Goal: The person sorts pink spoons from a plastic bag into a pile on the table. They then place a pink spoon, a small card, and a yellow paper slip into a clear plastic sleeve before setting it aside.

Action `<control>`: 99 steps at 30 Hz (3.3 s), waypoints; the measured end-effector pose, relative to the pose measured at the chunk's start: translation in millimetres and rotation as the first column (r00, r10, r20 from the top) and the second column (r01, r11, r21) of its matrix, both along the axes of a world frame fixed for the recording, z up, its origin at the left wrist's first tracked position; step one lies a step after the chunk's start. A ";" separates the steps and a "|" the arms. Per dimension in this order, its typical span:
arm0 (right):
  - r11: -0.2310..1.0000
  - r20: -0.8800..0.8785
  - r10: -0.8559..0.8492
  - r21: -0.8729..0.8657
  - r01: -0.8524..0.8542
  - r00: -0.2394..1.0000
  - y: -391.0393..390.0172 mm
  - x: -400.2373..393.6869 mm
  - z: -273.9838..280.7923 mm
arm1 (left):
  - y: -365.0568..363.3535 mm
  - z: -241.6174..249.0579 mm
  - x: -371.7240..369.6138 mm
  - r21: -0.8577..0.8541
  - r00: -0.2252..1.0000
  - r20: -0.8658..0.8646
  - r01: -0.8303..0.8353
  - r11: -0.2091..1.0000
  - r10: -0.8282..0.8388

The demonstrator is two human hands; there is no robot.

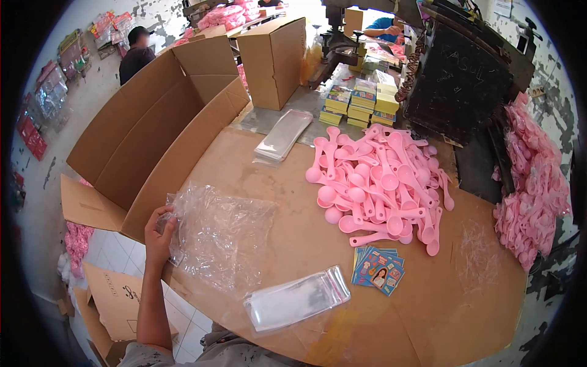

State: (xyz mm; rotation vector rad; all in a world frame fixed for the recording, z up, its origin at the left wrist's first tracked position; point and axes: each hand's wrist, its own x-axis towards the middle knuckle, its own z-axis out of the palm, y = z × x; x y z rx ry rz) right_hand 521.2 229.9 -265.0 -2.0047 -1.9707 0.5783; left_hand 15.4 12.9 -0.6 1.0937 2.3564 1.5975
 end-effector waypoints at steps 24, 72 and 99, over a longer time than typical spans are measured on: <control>1.000 0.004 0.010 -0.019 -0.010 1.000 4.2 -6.1 0.8 | 2.0 -4.5 -2.3 -0.009 1.000 -0.016 0.000 1.000 0.000; 0.999 0.011 0.018 -0.048 -0.018 1.000 -1.1 -1.4 -1.6 | 6.4 3.3 7.7 -0.036 0.999 -0.052 -0.001 0.999 -0.001; 0.576 -0.949 0.288 0.065 -0.815 0.127 -250.9 -36.4 293.3 | -14.0 25.1 101.1 0.541 0.987 0.056 0.100 0.835 -0.154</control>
